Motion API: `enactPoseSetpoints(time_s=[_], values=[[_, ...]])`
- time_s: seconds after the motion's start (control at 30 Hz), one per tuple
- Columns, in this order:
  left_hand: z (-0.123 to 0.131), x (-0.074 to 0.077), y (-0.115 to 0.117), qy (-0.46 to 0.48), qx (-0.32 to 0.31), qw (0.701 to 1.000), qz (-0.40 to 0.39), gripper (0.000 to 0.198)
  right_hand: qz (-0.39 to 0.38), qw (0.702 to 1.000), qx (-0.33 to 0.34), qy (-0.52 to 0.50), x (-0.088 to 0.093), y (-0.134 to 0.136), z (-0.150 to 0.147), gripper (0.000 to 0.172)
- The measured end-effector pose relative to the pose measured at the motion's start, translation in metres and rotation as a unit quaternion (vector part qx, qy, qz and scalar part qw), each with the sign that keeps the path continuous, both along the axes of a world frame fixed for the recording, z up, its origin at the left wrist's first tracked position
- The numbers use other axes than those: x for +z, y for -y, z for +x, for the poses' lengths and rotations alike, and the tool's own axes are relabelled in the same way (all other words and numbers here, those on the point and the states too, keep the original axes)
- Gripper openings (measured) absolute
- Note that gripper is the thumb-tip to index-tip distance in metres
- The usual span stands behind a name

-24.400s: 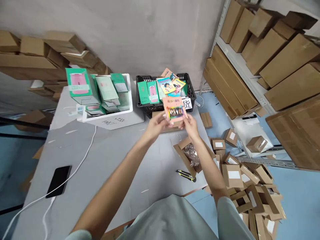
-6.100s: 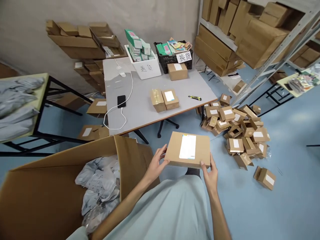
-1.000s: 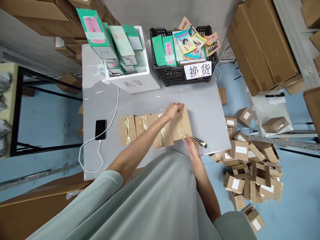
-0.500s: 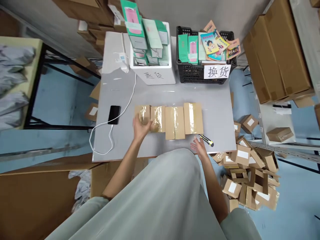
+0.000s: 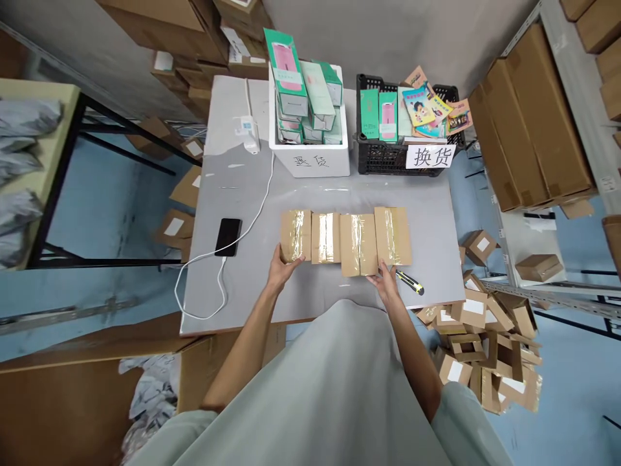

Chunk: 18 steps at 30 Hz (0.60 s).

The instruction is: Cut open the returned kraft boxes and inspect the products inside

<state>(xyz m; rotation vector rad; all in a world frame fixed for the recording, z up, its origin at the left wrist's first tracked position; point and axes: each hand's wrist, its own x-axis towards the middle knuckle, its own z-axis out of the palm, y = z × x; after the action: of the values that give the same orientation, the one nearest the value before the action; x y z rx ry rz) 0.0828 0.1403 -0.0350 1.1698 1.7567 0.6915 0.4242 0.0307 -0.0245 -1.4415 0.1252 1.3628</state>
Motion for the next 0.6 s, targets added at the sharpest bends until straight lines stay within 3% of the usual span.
enactPoseSetpoints(time_s=[0.2,0.4,0.5,0.6], values=[[0.047,0.009,-0.072,0.030,-0.011,0.999,0.005,0.123,0.020,0.999,-0.021,0.027,0.008,-0.067,0.042,0.074],[0.081,0.019,-0.145,0.058,-0.045,0.997,0.018,0.112,0.044,0.997,0.009,0.056,0.010,-0.124,0.073,0.087],[0.093,0.022,-0.147,-0.027,-0.024,0.999,0.038,0.113,-0.004,0.981,0.065,0.185,0.006,-0.128,0.096,0.086],[0.129,0.026,-0.115,-0.079,-0.034,0.991,0.106,0.105,-0.043,0.920,0.059,0.386,0.007,-0.133,0.134,0.102]])
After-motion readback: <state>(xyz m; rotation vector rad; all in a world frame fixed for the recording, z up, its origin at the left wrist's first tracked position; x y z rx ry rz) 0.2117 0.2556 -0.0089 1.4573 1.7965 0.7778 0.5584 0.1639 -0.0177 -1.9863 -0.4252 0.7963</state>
